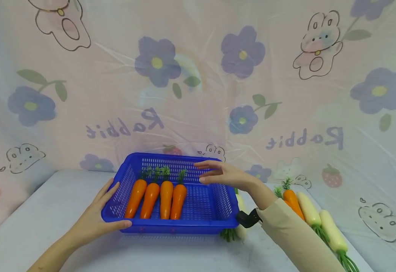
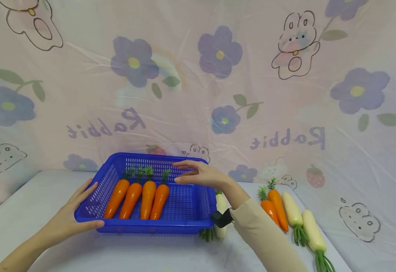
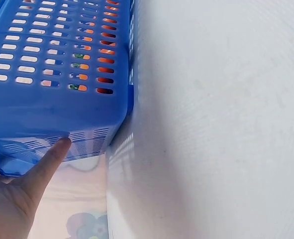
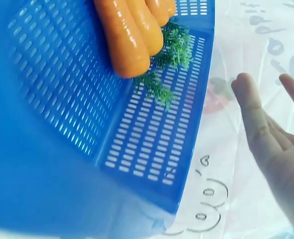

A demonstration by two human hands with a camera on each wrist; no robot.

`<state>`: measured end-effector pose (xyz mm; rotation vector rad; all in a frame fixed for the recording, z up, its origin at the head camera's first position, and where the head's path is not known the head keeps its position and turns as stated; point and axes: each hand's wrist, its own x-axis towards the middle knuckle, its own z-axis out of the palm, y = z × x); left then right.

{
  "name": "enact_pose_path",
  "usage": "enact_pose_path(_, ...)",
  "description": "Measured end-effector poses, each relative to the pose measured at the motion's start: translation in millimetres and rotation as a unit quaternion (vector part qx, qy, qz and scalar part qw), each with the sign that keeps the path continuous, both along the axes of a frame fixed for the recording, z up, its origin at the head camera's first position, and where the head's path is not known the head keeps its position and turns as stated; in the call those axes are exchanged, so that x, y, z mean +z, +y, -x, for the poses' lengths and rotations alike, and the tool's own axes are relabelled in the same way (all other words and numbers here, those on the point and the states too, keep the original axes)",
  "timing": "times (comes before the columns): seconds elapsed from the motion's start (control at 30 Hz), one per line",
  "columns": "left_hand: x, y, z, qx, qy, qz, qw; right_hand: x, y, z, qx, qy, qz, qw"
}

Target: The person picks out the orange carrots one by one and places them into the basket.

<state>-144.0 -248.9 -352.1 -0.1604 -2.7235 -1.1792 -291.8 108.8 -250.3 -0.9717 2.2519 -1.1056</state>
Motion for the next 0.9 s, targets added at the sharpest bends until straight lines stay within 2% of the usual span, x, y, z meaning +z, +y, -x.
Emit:
enact_pose_path(0.2, -1.0, -1.7, 1.0, -0.005, 0.011, 0.004, 0.9999, 2.0, 12, -2.8, -0.010, -0.006, 0.018, 0.9998)
enact_pose_path(0.37, -2.7, -2.3, 1.8, -0.006, 0.007, 0.003, 1.0000, -0.3, 19, -3.8, -0.020, -0.007, 0.025, 0.9994)
enact_pose_path(0.6, -1.4, -3.1, 1.6, -0.006, 0.016, 0.011, 0.9998, -12.3, 39, -3.5, -0.069, -0.013, 0.058, 0.9959)
enact_pose_path(0.9, -1.6, -2.7, -0.2, -0.010, 0.013, 0.002, 0.9999, -28.1, 64, -11.2, -0.111, 0.008, 0.075, 0.9910)
